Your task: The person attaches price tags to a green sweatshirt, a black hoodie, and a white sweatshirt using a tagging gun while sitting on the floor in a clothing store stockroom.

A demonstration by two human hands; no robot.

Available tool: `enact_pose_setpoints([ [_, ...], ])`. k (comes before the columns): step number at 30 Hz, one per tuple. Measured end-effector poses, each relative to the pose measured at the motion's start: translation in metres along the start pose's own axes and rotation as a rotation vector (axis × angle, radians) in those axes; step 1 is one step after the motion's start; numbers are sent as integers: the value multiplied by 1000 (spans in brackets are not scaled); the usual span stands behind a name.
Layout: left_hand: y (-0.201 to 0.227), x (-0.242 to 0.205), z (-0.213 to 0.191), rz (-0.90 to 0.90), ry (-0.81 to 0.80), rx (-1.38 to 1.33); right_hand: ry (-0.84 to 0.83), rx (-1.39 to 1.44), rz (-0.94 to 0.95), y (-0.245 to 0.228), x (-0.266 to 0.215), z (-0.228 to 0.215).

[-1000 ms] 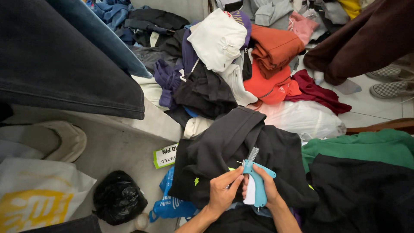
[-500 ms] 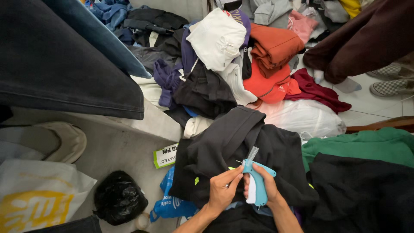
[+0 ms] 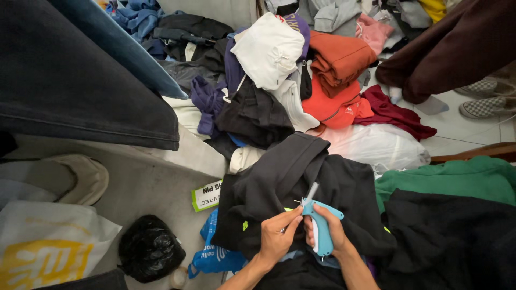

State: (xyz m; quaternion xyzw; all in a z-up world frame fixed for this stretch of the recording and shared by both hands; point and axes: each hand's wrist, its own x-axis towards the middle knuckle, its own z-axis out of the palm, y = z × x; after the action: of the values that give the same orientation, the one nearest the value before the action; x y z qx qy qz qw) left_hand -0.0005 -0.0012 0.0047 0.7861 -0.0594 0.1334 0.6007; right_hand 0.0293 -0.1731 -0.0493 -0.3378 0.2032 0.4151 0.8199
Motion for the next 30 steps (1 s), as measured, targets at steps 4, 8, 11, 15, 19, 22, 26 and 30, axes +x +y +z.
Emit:
enact_pose_setpoints([
  [4,-3,-1,2,2,12,7,13,-19,-32,1,0,1],
  [8,-4,-2,1,5,3,4,44,-18,3,2,2,-3],
  [11,-2,-1,1,-9,14,7,43,-25,-6,2,1,-2],
  [15,-3,-2,1,6,19,11,74,-14,21,4,5,-9],
  [19,-8,-4,3,5,6,8,53,172,56,15,14,-21],
  [22,-1,-1,0,-21,7,14,81,85,-114,5,4,-2],
  [26,3,1,-2,-23,-5,8,48,102,-114,4,6,-6],
  [30,-7,-1,1,29,-6,31,-25,147,-97,13,17,-30],
])
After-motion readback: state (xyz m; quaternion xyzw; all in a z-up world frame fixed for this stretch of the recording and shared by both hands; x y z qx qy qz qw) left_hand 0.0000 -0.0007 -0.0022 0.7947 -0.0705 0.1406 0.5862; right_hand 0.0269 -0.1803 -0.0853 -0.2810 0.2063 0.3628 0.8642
